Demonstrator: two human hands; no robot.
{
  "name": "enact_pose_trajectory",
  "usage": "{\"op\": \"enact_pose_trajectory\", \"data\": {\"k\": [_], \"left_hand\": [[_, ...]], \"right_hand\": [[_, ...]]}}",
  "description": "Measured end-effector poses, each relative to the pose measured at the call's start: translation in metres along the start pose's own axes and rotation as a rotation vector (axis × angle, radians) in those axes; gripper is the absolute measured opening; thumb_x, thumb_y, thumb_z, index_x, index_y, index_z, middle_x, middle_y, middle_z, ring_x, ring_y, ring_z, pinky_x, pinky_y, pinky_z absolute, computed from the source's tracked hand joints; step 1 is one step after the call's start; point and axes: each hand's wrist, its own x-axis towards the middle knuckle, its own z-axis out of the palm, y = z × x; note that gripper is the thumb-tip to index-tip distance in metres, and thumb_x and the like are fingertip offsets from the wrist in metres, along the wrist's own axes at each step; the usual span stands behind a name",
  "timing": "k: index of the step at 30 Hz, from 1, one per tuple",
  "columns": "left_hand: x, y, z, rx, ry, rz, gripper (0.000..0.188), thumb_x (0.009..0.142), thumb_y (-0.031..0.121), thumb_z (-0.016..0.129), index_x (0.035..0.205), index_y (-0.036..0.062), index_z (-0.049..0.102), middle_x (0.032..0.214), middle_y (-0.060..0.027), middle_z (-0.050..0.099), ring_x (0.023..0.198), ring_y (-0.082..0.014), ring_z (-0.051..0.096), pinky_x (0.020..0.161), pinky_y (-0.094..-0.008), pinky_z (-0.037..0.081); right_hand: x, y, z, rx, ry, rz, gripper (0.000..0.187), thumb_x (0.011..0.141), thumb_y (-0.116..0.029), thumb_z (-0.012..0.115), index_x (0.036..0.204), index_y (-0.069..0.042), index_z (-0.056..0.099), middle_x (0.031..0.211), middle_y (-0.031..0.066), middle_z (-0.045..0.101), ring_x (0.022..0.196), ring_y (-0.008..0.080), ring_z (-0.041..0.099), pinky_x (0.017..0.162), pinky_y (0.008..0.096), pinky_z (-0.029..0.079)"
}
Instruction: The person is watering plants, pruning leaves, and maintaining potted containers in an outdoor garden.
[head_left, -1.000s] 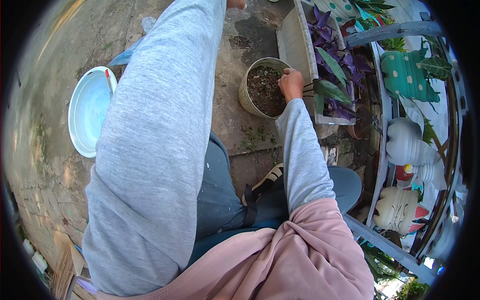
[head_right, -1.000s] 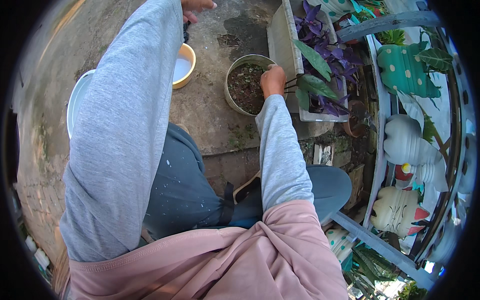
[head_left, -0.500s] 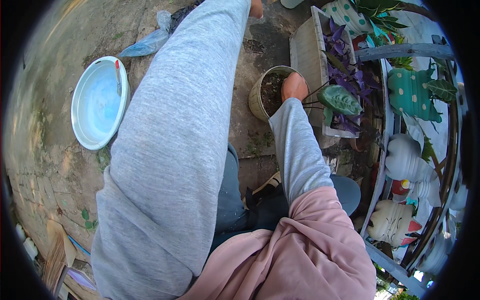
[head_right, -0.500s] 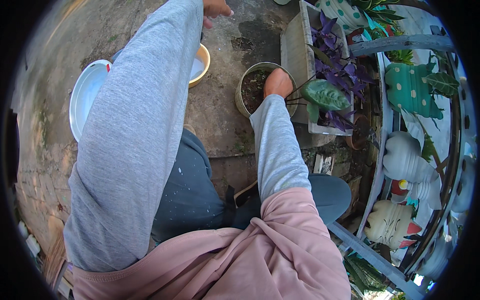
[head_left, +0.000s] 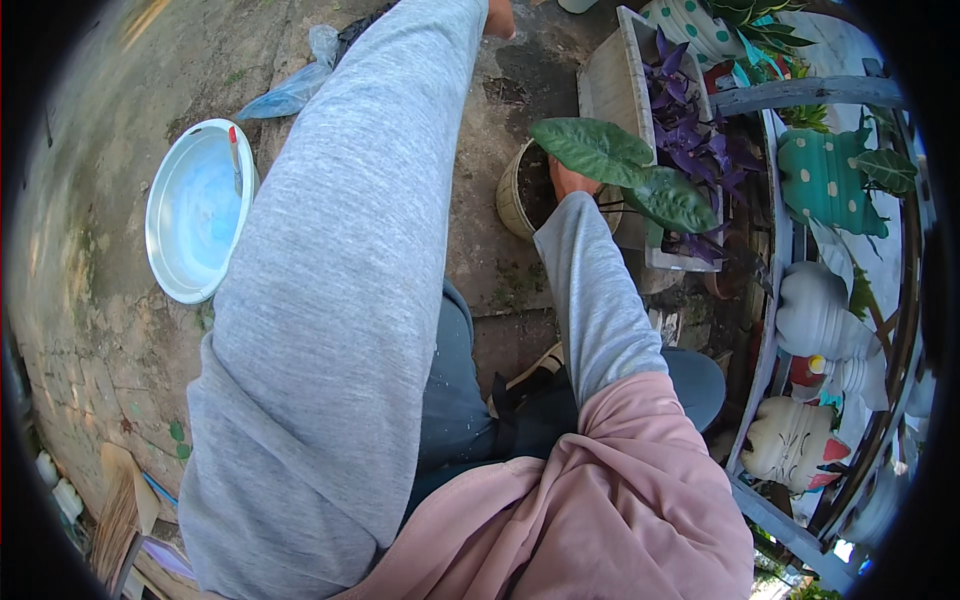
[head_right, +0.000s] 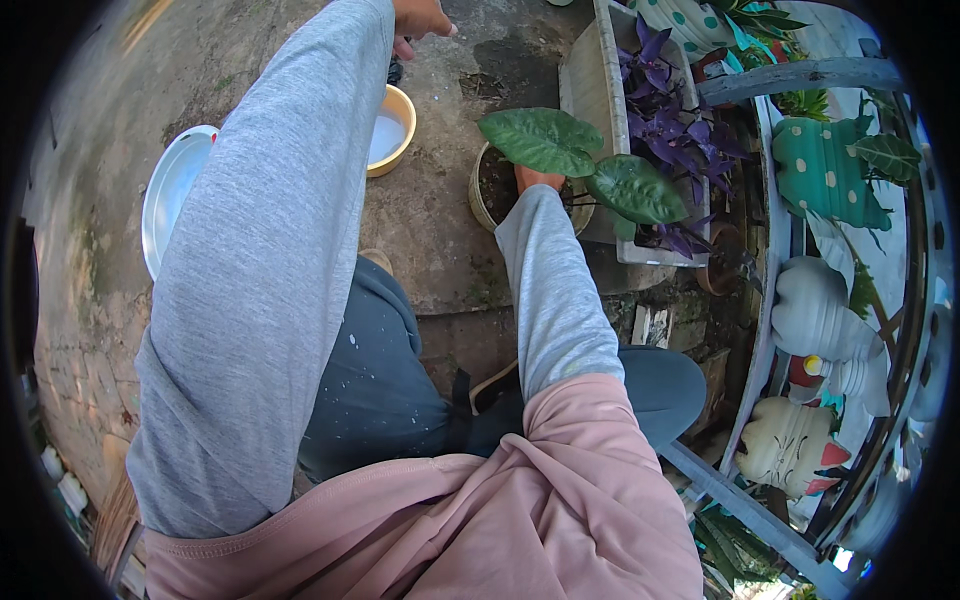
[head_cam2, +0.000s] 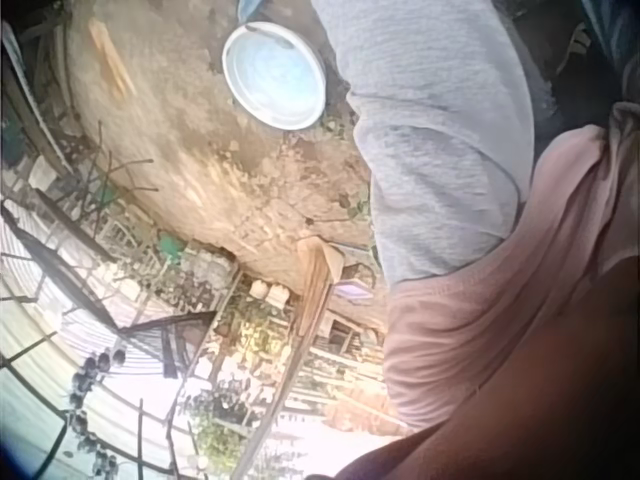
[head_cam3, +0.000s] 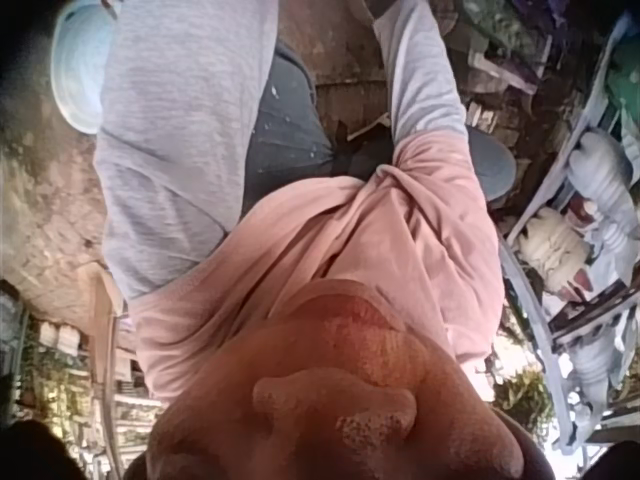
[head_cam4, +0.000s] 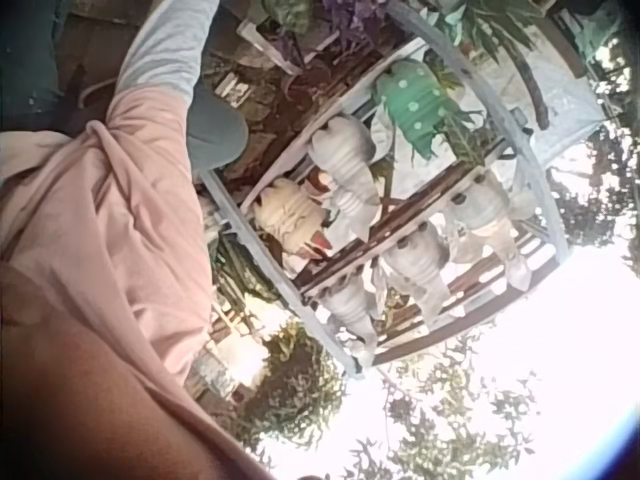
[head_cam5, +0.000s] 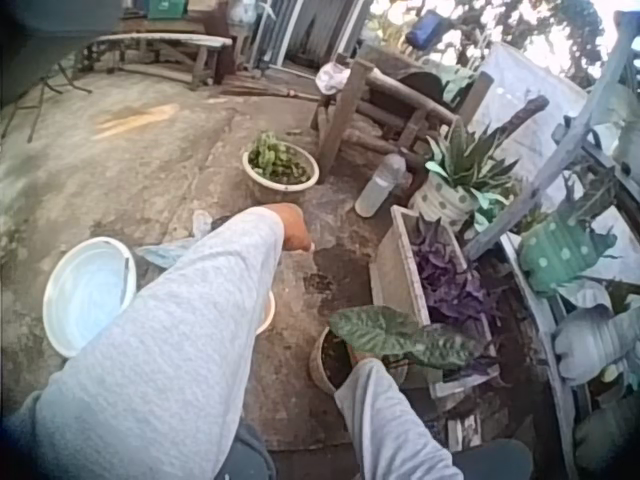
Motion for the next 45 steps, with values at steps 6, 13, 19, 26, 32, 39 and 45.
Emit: {"op": "enact_pose_trajectory", "data": {"k": [6, 13, 19, 26, 32, 39, 45], "left_hand": [[0.005, 0.004, -0.003, 0.070, -0.023, 0.015, 0.048, 0.071, 0.039, 0.061, 0.099, -0.0003, 0.061, 0.109, -0.0176, 0.056, 0.104, -0.0307, 0.052, 0.087, -0.0355, 0.040], [0.009, 0.025, -0.008, 0.058, 0.013, 0.045, 0.047, 0.071, 0.038, 0.062, 0.100, 0.0018, 0.062, 0.110, -0.0165, 0.056, 0.105, -0.0291, 0.052, 0.088, -0.0359, 0.040], [0.003, 0.020, -0.009, 0.085, -0.013, 0.043, 0.047, 0.071, 0.039, 0.062, 0.101, 0.0028, 0.062, 0.111, -0.0158, 0.056, 0.105, -0.0281, 0.052, 0.088, -0.0354, 0.040], [0.007, 0.025, -0.007, 0.156, -0.068, 0.059, 0.051, 0.069, 0.041, 0.063, 0.102, 0.0022, 0.061, 0.110, -0.0157, 0.057, 0.105, -0.0281, 0.052, 0.088, -0.0353, 0.040], [-0.006, 0.026, -0.011, 0.131, -0.062, 0.022, 0.050, 0.070, 0.041, 0.062, 0.102, 0.0018, 0.061, 0.110, -0.0159, 0.056, 0.105, -0.0282, 0.052, 0.088, -0.0355, 0.040], [-0.003, 0.025, -0.010, 0.117, -0.084, 0.042, 0.052, 0.072, 0.042, 0.061, 0.104, 0.0016, 0.060, 0.113, -0.0159, 0.055, 0.107, -0.0284, 0.051, 0.089, -0.0360, 0.039], [0.000, 0.025, -0.009, 0.129, -0.112, 0.077, 0.049, 0.075, 0.041, 0.060, 0.106, 0.0026, 0.059, 0.115, -0.0152, 0.054, 0.108, -0.0283, 0.050, 0.090, -0.0358, 0.039]], "right_hand": [[0.016, 0.043, 0.012, 0.069, -0.020, -0.043, 0.028, 0.076, -0.027, 0.057, 0.095, -0.006, 0.063, 0.086, 0.0076, 0.064, 0.078, 0.0208, 0.060, 0.070, 0.0315, 0.045], [0.007, -0.025, -0.095, 0.218, -0.185, 0.084, 0.026, 0.072, -0.024, 0.063, 0.086, -0.002, 0.064, 0.069, 0.0114, 0.063, 0.064, 0.0227, 0.061, 0.062, 0.0325, 0.046], [-0.044, -0.010, -0.135, 0.212, -0.703, -0.419, 0.020, 0.073, -0.018, 0.062, 0.081, 0.001, 0.061, 0.063, 0.0058, 0.058, 0.056, 0.0134, 0.053, 0.053, 0.0287, 0.041], [-0.064, 0.008, -0.149, -0.454, -0.836, -0.589, 0.021, 0.069, -0.015, 0.062, 0.085, -0.001, 0.060, 0.068, 0.0150, 0.058, 0.069, 0.0312, 0.059, 0.065, 0.0380, 0.046], [-0.075, -0.020, -0.107, 0.236, -0.309, -0.567, 0.021, 0.076, -0.014, 0.057, 0.093, -0.004, 0.060, 0.092, 0.0169, 0.060, 0.087, 0.0341, 0.055, 0.080, 0.0401, 0.043], [-0.021, 0.004, -0.032, -0.100, -0.134, -0.053, 0.033, 0.078, -0.014, 0.049, 0.109, -0.004, 0.052, 0.116, 0.0226, 0.045, 0.103, 0.0419, 0.047, 0.091, 0.0424, 0.038], [-0.013, -0.014, -0.037, -0.130, -0.248, 0.297, 0.028, 0.080, -0.013, 0.047, 0.106, -0.002, 0.047, 0.121, 0.0223, 0.034, 0.094, 0.0439, 0.051, 0.082, 0.0449, 0.043]]}}
